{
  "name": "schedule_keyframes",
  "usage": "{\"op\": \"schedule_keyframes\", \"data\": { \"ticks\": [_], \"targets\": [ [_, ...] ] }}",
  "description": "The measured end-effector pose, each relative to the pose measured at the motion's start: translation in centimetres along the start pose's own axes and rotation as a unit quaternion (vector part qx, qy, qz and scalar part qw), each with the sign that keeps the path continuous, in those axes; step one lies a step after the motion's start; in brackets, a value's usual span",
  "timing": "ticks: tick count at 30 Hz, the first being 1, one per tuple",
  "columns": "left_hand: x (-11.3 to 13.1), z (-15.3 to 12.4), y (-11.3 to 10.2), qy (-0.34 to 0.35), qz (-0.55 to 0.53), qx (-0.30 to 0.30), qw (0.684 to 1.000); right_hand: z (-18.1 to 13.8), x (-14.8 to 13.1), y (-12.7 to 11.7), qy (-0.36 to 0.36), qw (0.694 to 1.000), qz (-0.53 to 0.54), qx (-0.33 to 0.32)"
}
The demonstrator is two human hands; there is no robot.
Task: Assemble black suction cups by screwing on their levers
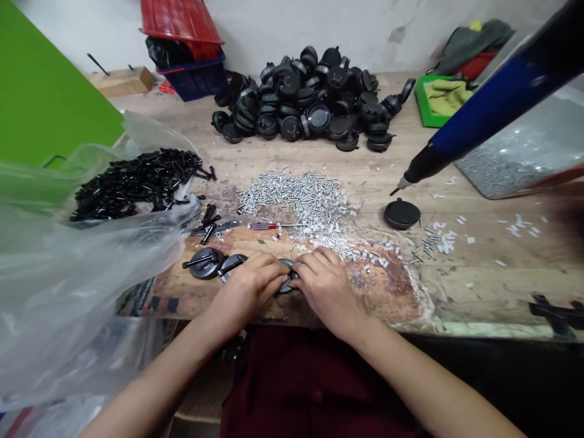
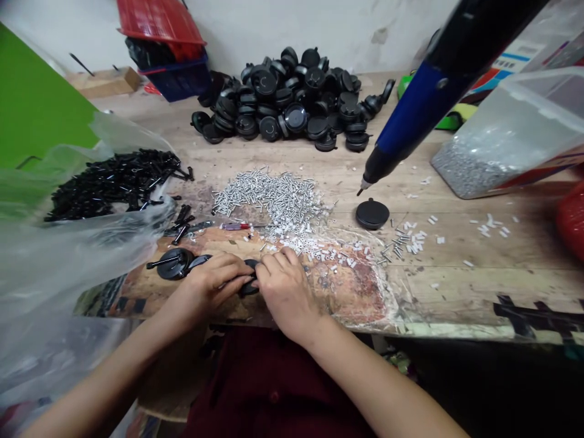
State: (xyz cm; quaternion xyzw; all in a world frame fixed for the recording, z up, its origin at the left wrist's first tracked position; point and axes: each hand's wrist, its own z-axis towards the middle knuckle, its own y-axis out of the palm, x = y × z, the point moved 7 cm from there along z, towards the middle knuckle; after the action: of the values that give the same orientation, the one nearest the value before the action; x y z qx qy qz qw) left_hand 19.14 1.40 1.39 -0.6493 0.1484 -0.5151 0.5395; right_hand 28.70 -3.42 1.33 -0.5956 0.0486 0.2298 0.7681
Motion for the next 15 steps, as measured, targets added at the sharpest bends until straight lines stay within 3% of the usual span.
{"op": "schedule_keyframes", "data": {
  "ticks": [8, 15],
  "targets": [
    [0.6, 0.0, 0.9, 0.039, 0.053, -0.031, 0.997, 0.5, 1.5, 0.2, -0.021, 0.994, 0.107, -0.015],
    [0.8, -0.6, 1.0, 0.038, 0.051, -0.052, 0.997, 0.8, 1.7, 0.1, -0.015, 0.992, 0.122, -0.008]
  ]
}}
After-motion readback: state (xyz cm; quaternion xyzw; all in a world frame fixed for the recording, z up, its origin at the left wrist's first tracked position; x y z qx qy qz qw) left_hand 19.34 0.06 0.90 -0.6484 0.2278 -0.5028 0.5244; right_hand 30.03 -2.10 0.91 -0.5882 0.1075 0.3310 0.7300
